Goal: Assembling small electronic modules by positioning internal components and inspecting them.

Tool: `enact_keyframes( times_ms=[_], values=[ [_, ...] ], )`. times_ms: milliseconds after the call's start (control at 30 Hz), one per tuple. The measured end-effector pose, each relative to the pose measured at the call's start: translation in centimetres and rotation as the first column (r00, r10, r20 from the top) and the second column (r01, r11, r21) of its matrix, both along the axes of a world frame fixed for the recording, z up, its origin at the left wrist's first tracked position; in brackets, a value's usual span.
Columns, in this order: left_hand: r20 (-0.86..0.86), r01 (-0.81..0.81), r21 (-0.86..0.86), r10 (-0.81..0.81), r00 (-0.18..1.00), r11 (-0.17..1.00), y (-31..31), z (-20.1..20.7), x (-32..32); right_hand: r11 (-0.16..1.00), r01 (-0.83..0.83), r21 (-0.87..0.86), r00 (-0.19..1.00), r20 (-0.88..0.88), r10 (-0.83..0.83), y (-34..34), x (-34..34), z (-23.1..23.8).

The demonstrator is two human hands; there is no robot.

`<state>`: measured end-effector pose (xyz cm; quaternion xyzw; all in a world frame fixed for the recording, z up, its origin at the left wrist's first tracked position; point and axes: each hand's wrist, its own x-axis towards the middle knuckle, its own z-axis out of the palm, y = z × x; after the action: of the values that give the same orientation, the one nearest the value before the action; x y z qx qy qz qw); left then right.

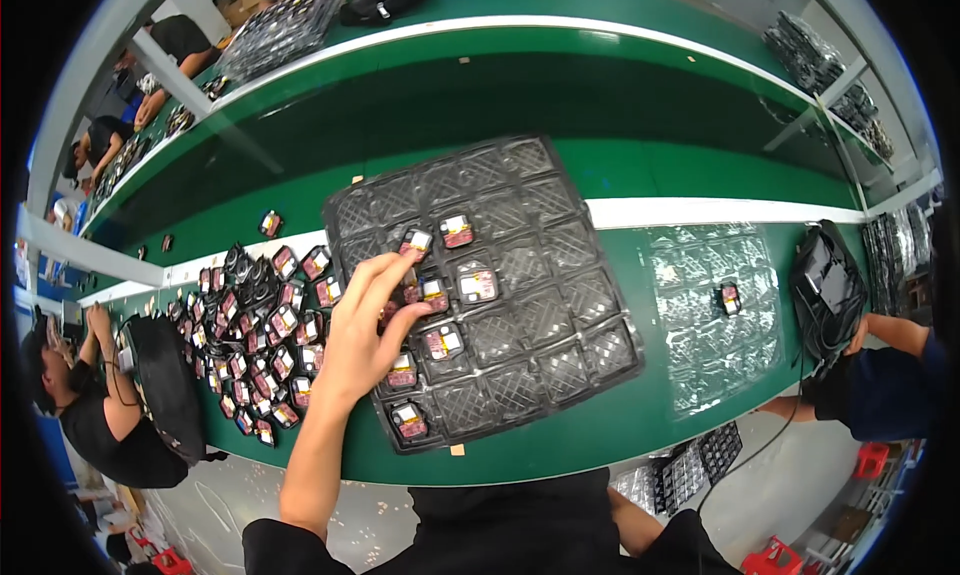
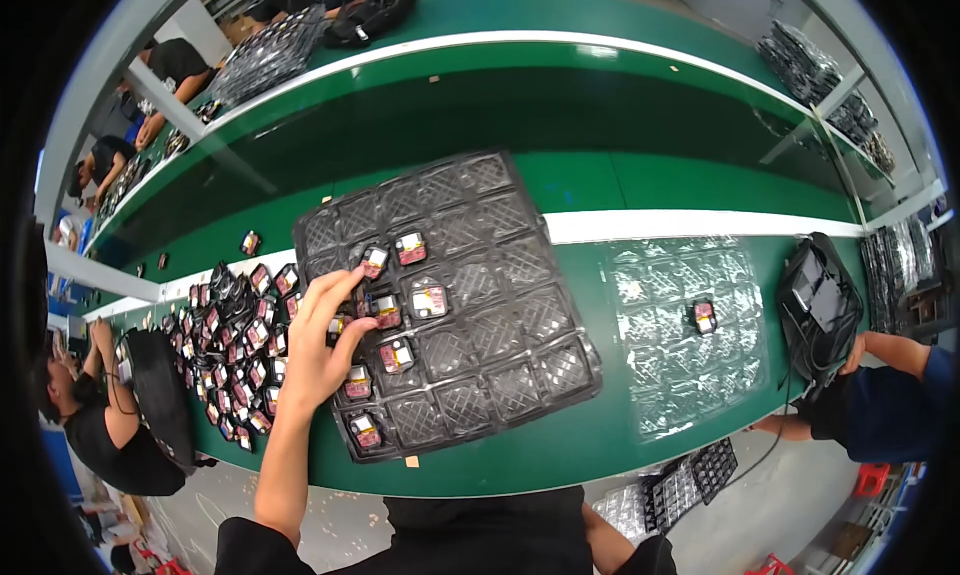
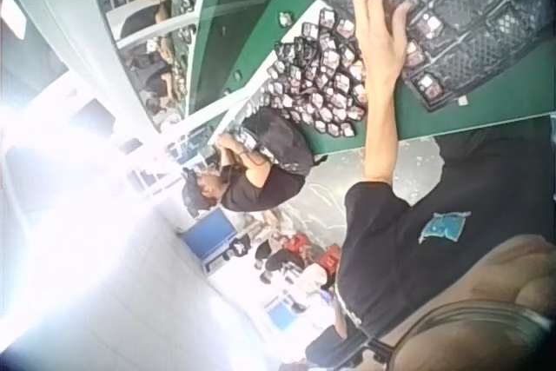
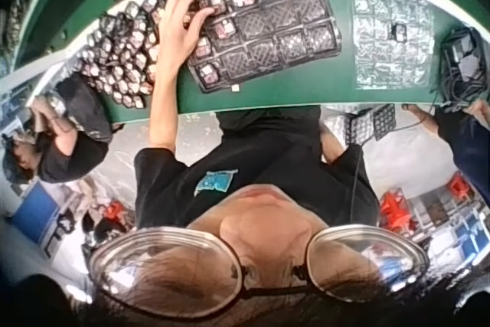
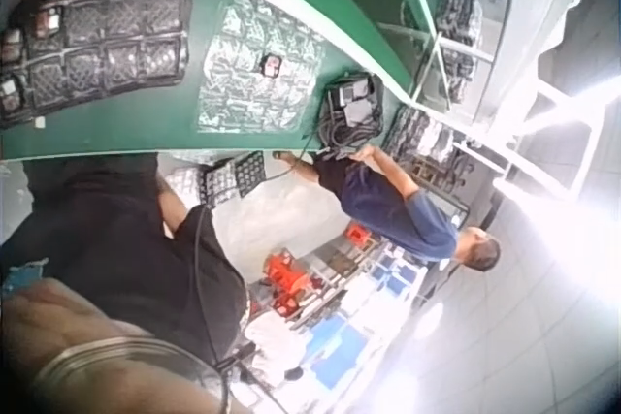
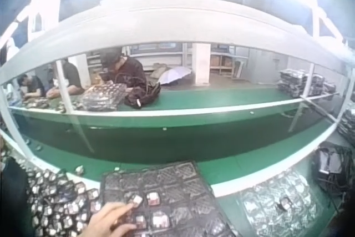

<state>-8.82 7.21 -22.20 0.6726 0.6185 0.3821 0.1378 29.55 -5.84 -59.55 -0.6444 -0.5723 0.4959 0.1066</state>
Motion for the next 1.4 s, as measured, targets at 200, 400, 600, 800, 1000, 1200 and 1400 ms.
enact_keyframes(
  times_ms=[200,400,600,800,1000,1200,1400],
  values=[
    [-0.072,0.037,0.078,-0.031,0.997,0.996,0.8,-0.4,-0.8,0.977,0.203,-0.069,0.959,-0.189,-0.212,5.6,-0.9,0.5],
    [-0.145,0.159,0.064,-0.148,0.978,0.985,0.8,2.9,3.1,0.892,0.44,-0.105,0.828,-0.337,-0.449,-2.5,11.6,-0.6],
    [-0.122,0.452,0.064,-0.443,0.888,0.89,5.7,5.7,14.5,0.604,0.786,-0.133,0.557,-0.275,-0.784,-2.2,20.8,10.4],
    [-0.222,0.605,0.027,-0.586,0.78,0.796,14.3,0.8,23.3,0.521,0.708,0.477,0.696,-0.347,-0.629,1.7,15.3,27.5],
    [-0.346,0.517,0.131,-0.449,0.824,0.846,16.5,-2.0,26.0,0.181,0.306,0.935,0.868,-0.196,-0.455,7.8,10.5,34.4],
    [-0.287,0.427,0.063,-0.393,0.873,0.902,16.9,-1.9,24.3,0.496,0.076,0.865,0.915,0.138,-0.38,13.7,8.6,35.1],
    [-0.318,0.365,0.05,-0.332,0.888,0.929,15.5,-0.8,20.3,0.558,-0.04,0.829,0.899,0.273,-0.342,13.5,8.0,33.2]
  ],
)
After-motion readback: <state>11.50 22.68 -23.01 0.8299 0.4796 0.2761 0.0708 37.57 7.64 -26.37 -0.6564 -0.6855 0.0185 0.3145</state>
